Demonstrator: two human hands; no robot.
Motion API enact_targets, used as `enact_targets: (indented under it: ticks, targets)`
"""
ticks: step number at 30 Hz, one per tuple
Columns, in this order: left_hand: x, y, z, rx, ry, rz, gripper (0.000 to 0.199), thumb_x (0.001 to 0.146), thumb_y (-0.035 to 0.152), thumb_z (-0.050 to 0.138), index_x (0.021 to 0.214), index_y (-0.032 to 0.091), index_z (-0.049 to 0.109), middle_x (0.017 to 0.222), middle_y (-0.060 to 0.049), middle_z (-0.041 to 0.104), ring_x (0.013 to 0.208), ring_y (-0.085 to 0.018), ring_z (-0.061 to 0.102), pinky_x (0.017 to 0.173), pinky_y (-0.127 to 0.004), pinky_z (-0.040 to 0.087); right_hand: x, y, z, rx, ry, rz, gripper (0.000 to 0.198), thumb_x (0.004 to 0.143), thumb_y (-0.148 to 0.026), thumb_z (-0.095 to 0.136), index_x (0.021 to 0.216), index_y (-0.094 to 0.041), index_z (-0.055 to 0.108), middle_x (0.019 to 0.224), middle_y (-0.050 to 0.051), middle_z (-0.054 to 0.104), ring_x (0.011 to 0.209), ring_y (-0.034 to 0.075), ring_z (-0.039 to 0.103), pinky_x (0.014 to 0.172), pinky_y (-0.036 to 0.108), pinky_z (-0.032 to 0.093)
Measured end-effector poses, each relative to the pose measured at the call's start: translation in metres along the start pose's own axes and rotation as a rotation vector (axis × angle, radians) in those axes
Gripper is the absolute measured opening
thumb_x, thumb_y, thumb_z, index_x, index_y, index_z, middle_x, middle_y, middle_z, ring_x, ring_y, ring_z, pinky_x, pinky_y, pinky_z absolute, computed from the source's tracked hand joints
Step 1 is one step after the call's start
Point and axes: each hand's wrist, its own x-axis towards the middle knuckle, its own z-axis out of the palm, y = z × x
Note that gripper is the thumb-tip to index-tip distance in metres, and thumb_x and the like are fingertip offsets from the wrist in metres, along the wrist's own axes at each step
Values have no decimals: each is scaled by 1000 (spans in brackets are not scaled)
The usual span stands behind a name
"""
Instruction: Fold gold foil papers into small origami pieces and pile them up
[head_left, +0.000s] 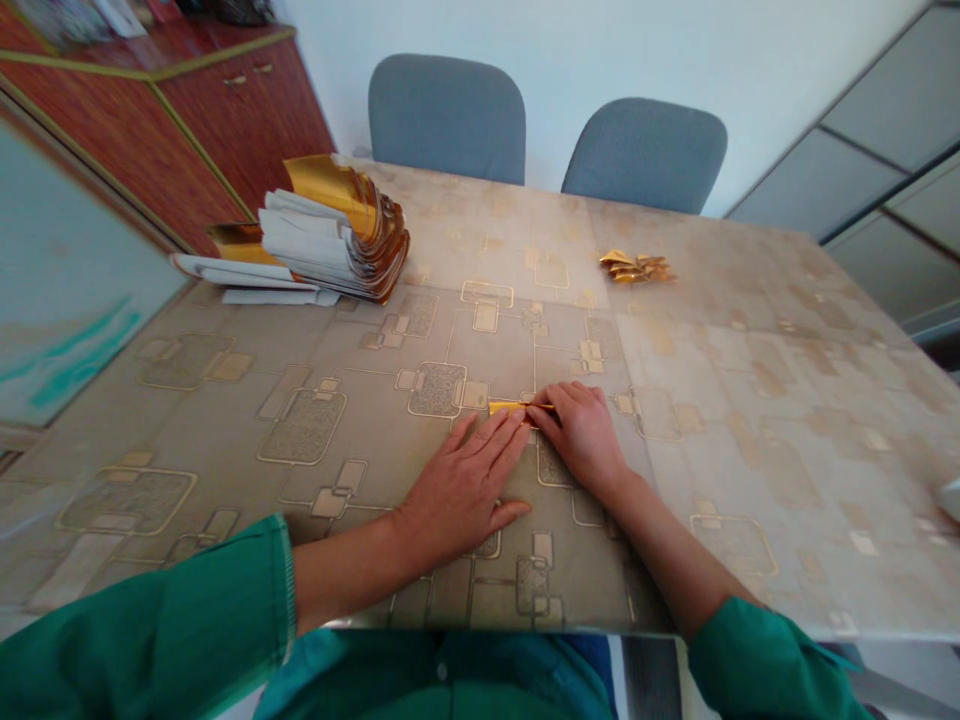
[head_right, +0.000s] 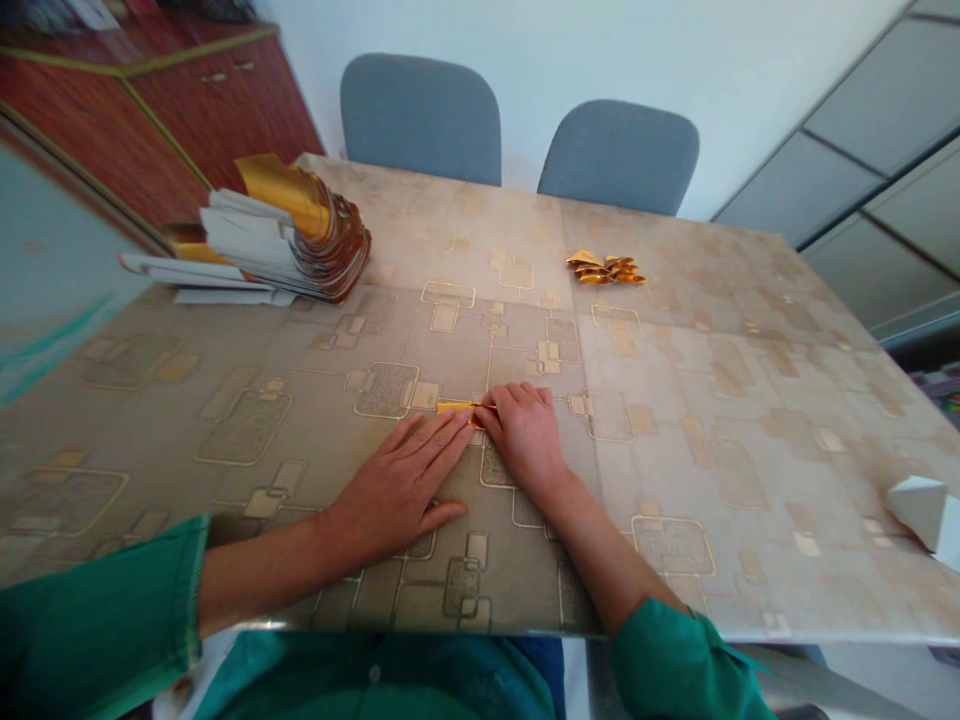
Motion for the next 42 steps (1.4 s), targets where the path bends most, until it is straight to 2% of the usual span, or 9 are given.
enact_targets:
  ticks: [10, 16, 22, 24, 26, 28, 31, 34, 42]
  targets:
    - [3, 3, -1, 3, -47, -29, 77, 93, 64, 46, 147, 8, 39, 156, -16, 34, 144, -29, 33, 117, -46, 22, -1, 0, 3, -7, 20, 5, 18, 96, -29, 55, 81, -20, 59, 82, 2, 68, 81, 20, 58, 76, 33, 30]
    - [5, 0, -4, -36, -52, -25, 77, 91, 63, 50, 145, 10, 42, 156, -16, 35, 143, -30, 34, 116, -46, 24, -2, -1, 6, -55, 58, 28, 14, 96, -31, 53, 98, -21, 61, 93, 6, 69, 90, 23, 58, 78, 35, 33]
    - [4, -3, -6, -67, -49, -30, 74, 91, 63, 50, 145, 12, 42, 155, -15, 37, 142, -29, 34, 118, -49, 20, -7, 1, -1, -154, 117, 91, 21, 96, -27, 49, 107, -19, 65, 100, 9, 69, 96, 26, 59, 82, 39, 39]
    - [5, -3, -6, -74, -54, -26, 74, 91, 63, 51, 144, 13, 43, 154, -15, 39, 142, -29, 35, 117, -50, 20, -15, -3, -3, -158, 137, 33, 28, 99, -24, 43, 116, -17, 64, 113, 10, 69, 104, 26, 58, 89, 41, 40]
    - [6, -4, -7, -78, -51, -19, 72, 90, 63, 52, 142, 13, 46, 151, -16, 43, 140, -30, 38, 117, -50, 21, -26, -9, -2, -135, 93, -118, 38, 101, -26, 36, 131, -15, 57, 133, 11, 61, 121, 24, 53, 103, 41, 36]
    - [8, -4, -8, -81, -44, -15, 71, 90, 63, 53, 140, 14, 47, 148, -16, 46, 138, -29, 41, 117, -50, 21, -37, -16, 2, -128, 2, -226, 47, 102, -31, 32, 142, -11, 47, 148, 12, 49, 138, 23, 41, 115, 43, 26]
    - [9, -6, -10, -88, -45, -17, 70, 90, 62, 54, 141, 15, 46, 147, -15, 48, 137, -29, 42, 117, -51, 20, -50, -20, 9, -149, -90, -211, 58, 102, -40, 31, 151, -9, 32, 158, 12, 33, 147, 22, 26, 120, 44, 19]
    - [9, -8, -12, -86, -52, -17, 70, 91, 61, 53, 141, 13, 45, 149, -15, 46, 137, -28, 42, 118, -51, 18, -54, -16, 9, -167, -143, -172, 62, 101, -45, 32, 153, -11, 28, 161, 11, 24, 149, 23, 21, 121, 46, 17]
    - [-2, -15, -9, -34, -17, -17, 64, 96, 56, 45, 145, 15, 42, 151, -14, 44, 140, -26, 40, 120, -52, 14, -51, -9, 4, -156, -182, -175, 60, 102, -45, 32, 155, -17, 26, 160, 9, 26, 149, 21, 20, 122, 50, 16]
